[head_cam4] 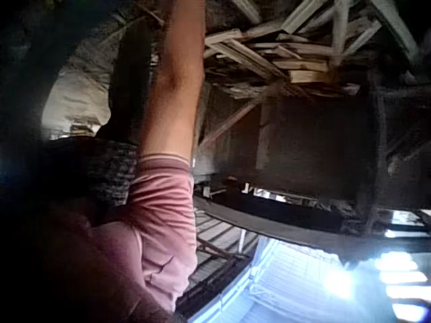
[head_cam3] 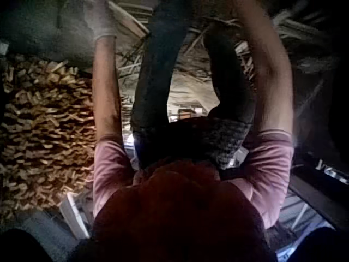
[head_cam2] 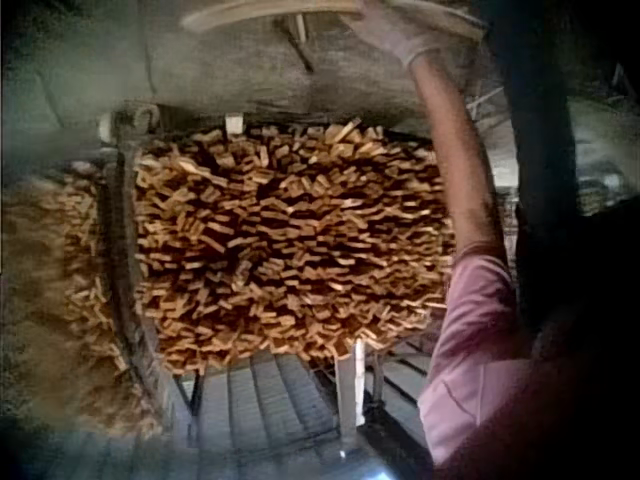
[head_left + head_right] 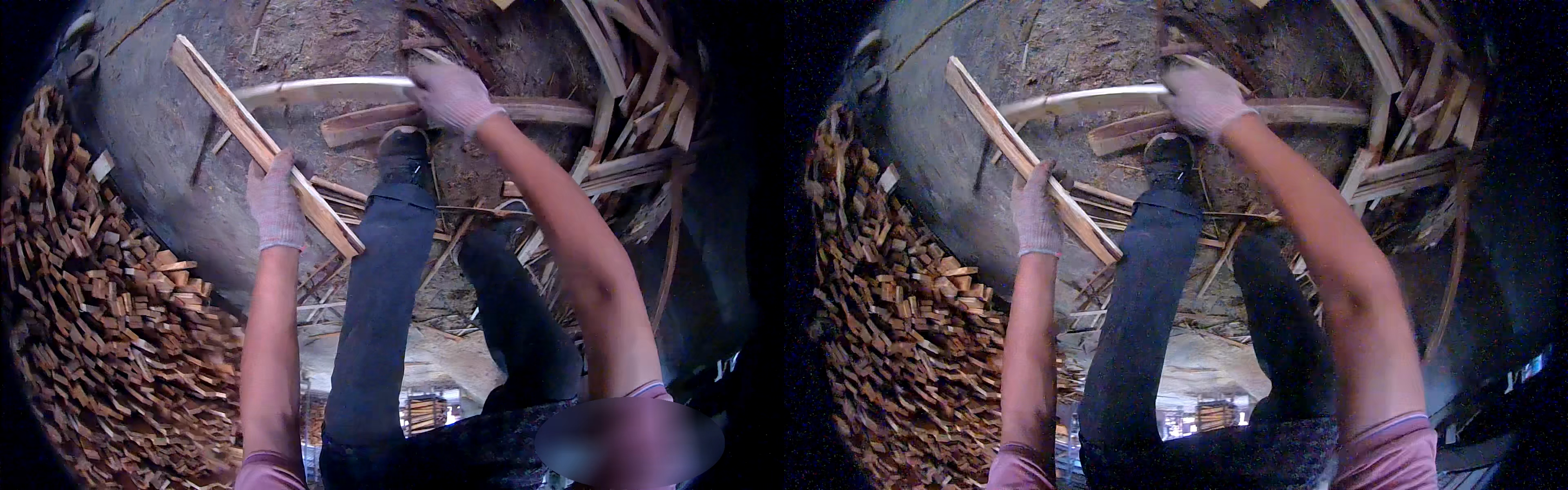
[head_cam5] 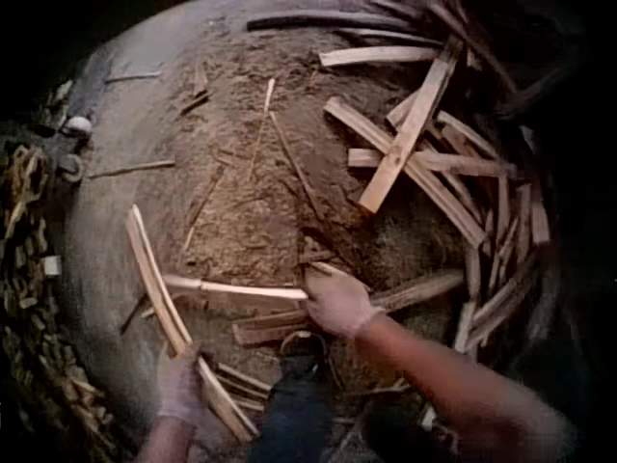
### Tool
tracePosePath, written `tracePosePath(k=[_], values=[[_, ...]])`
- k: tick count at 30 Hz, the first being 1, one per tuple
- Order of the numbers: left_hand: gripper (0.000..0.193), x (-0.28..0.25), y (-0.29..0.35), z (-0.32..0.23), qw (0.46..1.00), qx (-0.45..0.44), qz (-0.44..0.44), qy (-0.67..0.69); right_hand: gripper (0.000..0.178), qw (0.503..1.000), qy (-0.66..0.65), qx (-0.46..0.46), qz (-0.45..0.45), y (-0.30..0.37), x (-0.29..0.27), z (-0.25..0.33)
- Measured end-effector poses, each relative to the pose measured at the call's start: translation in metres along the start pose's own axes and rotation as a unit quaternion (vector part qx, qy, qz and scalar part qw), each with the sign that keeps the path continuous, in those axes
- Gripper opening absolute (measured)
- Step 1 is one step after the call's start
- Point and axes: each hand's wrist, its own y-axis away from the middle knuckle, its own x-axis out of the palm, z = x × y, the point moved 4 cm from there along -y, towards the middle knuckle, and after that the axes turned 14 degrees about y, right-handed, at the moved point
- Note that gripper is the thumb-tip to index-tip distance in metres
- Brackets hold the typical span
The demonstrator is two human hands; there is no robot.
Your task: The person picks up loose wooden planks and strips from a pile on the floor, gathers them into bundles, and places them onto a large stack of similar wood. The person repeats this process, clearing the floor area and organizing the wood into a neat pile.
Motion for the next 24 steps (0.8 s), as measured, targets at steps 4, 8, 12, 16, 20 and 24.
tracePosePath(k=[4,8,12,16,20,24], values=[[0.028,0.01,0.019,-0.001,0.998,-0.018,0.004,0.065,0.052,0.948,-0.278,0.128,0.082,0.086,-0.032,0.004],[0.027,0.039,0.034,0.003,0.991,-0.065,0.02,0.117,0.055,0.91,-0.347,0.227,0.026,0.134,-0.026,0.009],[0.024,0.06,0.028,0.005,0.998,-0.013,0.054,0.024,0.053,0.904,-0.34,0.26,-0.008,0.144,-0.007,0.018],[0.032,0.06,-0.016,0.008,0.992,0.011,0.084,-0.097,0.049,0.859,-0.373,0.343,-0.073,0.147,-0.021,0.02],[0.066,0.065,-0.056,0.011,0.942,0.048,0.102,-0.316,0.045,0.854,-0.318,0.375,-0.171,0.166,-0.023,-0.017],[0.089,0.124,0.009,-0.004,0.875,0.155,0.134,-0.439,0.046,0.825,-0.327,0.444,-0.119,0.224,-0.066,-0.051]])
